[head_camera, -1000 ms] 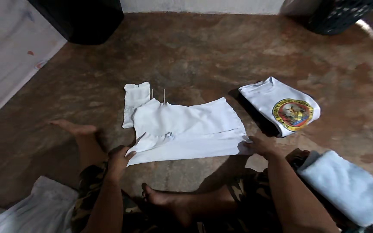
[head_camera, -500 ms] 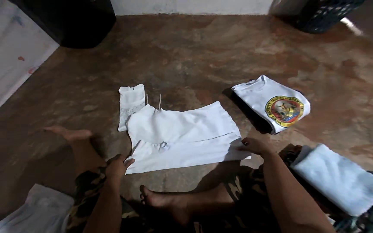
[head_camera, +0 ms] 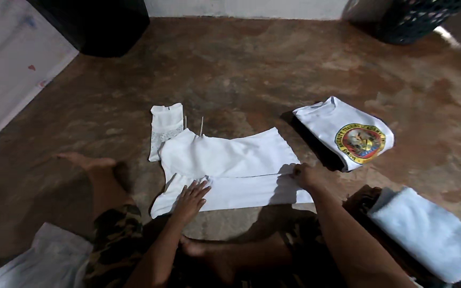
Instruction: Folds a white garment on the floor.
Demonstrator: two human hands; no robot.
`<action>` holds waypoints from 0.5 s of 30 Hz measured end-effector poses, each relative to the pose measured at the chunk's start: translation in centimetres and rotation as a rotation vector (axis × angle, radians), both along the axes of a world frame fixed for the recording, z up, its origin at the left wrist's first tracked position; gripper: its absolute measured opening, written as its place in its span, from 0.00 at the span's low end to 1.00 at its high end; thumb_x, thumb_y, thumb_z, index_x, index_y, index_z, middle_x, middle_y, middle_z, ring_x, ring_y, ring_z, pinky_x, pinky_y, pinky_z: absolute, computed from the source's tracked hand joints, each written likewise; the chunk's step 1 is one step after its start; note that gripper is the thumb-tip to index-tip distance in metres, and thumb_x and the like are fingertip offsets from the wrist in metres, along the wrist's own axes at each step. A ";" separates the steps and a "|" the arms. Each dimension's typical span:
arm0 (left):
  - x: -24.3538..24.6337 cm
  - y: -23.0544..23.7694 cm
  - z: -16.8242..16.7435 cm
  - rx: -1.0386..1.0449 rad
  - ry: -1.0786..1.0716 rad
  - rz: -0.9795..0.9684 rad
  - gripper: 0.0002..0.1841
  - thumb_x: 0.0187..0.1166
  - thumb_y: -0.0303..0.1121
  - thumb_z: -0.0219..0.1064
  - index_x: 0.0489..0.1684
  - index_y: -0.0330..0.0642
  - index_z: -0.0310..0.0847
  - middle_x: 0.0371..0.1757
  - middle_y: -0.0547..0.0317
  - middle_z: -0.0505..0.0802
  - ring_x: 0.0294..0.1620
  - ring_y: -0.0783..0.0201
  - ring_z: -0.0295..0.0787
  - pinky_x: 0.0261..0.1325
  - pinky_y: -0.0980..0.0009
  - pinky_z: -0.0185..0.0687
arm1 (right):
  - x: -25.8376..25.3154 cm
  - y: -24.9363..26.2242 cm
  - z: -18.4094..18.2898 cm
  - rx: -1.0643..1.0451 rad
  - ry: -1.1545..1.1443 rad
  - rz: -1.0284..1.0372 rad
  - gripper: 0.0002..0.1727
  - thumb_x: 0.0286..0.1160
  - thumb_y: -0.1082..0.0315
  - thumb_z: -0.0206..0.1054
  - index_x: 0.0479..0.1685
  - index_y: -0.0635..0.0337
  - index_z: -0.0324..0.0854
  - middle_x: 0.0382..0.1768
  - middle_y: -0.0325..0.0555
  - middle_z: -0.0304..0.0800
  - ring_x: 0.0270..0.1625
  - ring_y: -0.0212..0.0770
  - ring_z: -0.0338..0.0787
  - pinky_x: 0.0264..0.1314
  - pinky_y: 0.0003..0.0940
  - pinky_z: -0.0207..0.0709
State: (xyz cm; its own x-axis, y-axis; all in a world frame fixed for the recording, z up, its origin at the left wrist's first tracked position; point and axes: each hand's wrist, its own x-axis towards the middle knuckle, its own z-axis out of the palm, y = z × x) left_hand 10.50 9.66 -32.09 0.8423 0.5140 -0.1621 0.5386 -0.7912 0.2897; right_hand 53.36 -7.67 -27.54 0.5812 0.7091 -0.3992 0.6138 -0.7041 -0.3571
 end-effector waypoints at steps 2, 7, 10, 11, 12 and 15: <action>-0.5 0.2 -0.9 0.037 0.019 0.005 0.27 0.94 0.52 0.39 0.94 0.71 0.56 0.97 0.73 0.54 0.98 0.50 0.37 0.91 0.33 0.32 | 0.0 -0.1 -0.1 0.000 -0.024 -0.035 0.19 0.78 0.61 0.70 0.60 0.66 0.84 0.67 0.67 0.81 0.69 0.65 0.82 0.71 0.64 0.74; -0.6 0.0 -0.4 0.033 0.015 0.037 0.30 0.93 0.55 0.39 0.95 0.68 0.53 0.97 0.70 0.52 0.98 0.52 0.33 0.91 0.31 0.23 | -1.5 0.4 1.4 0.104 0.011 -0.066 0.23 0.78 0.65 0.71 0.68 0.66 0.78 0.66 0.69 0.80 0.65 0.67 0.84 0.67 0.64 0.76; -1.0 -0.4 -0.4 0.126 -0.095 0.123 0.29 0.93 0.51 0.41 0.93 0.62 0.61 0.95 0.62 0.61 0.97 0.45 0.43 0.88 0.27 0.31 | -1.3 0.4 -0.5 0.087 0.243 0.100 0.26 0.77 0.62 0.73 0.70 0.68 0.76 0.59 0.68 0.85 0.61 0.63 0.86 0.68 0.63 0.76; -1.5 -0.2 -0.7 0.132 -0.050 0.160 0.29 0.93 0.53 0.39 0.94 0.65 0.58 0.96 0.64 0.58 0.97 0.46 0.41 0.89 0.29 0.31 | -1.0 0.3 -1.4 0.061 0.288 0.143 0.28 0.73 0.63 0.76 0.69 0.69 0.77 0.60 0.68 0.85 0.63 0.63 0.85 0.70 0.62 0.74; -1.9 0.1 -0.9 0.124 0.006 0.186 0.30 0.93 0.56 0.36 0.95 0.69 0.54 0.97 0.67 0.55 0.98 0.49 0.37 0.91 0.31 0.30 | -0.8 0.3 -2.0 0.047 0.305 0.159 0.29 0.70 0.64 0.79 0.69 0.69 0.78 0.60 0.68 0.84 0.64 0.62 0.84 0.71 0.61 0.74; -2.3 0.5 -1.2 0.104 0.059 0.206 0.31 0.92 0.58 0.32 0.95 0.72 0.50 0.97 0.70 0.52 0.98 0.51 0.35 0.91 0.33 0.29 | -0.7 0.6 -1.8 0.015 0.301 0.154 0.30 0.67 0.67 0.80 0.69 0.69 0.77 0.60 0.69 0.84 0.64 0.63 0.84 0.71 0.61 0.74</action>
State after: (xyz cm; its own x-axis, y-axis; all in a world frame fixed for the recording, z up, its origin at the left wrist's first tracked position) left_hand 8.20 10.12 -33.26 0.7088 0.6903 -0.1454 0.7051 -0.6870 0.1757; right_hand 52.65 -7.10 -29.36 0.3246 0.7862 -0.5258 0.5777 -0.6050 -0.5479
